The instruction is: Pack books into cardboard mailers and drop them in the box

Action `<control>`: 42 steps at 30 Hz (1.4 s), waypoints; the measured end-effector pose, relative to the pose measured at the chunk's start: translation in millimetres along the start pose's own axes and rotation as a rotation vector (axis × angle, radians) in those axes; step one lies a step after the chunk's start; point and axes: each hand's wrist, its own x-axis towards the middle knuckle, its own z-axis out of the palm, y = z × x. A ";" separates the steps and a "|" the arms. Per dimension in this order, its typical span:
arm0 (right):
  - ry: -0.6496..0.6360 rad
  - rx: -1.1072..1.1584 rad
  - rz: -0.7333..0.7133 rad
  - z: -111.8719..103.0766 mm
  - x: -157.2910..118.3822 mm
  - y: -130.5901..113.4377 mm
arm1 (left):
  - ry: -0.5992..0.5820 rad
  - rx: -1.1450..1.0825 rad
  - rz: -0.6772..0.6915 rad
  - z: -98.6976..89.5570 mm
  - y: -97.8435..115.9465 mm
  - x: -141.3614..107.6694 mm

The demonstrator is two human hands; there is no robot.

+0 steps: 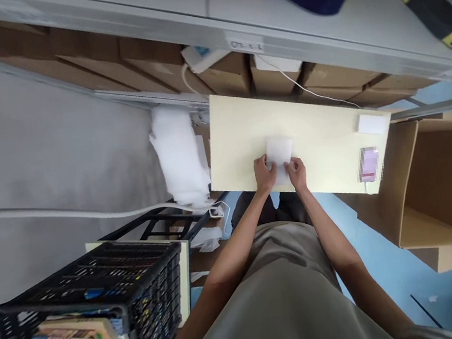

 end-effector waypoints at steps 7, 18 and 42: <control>-0.123 0.106 -0.089 139.8 45.8 -101.9 | 0.200 0.007 0.090 -124.1 -40.2 97.0; -0.017 -0.295 0.074 162.5 78.2 -153.1 | 0.014 -0.038 0.082 -154.7 -9.5 147.9; -0.623 0.222 -0.502 27.2 -156.6 -253.3 | 0.967 -0.339 0.168 -267.8 17.1 -229.2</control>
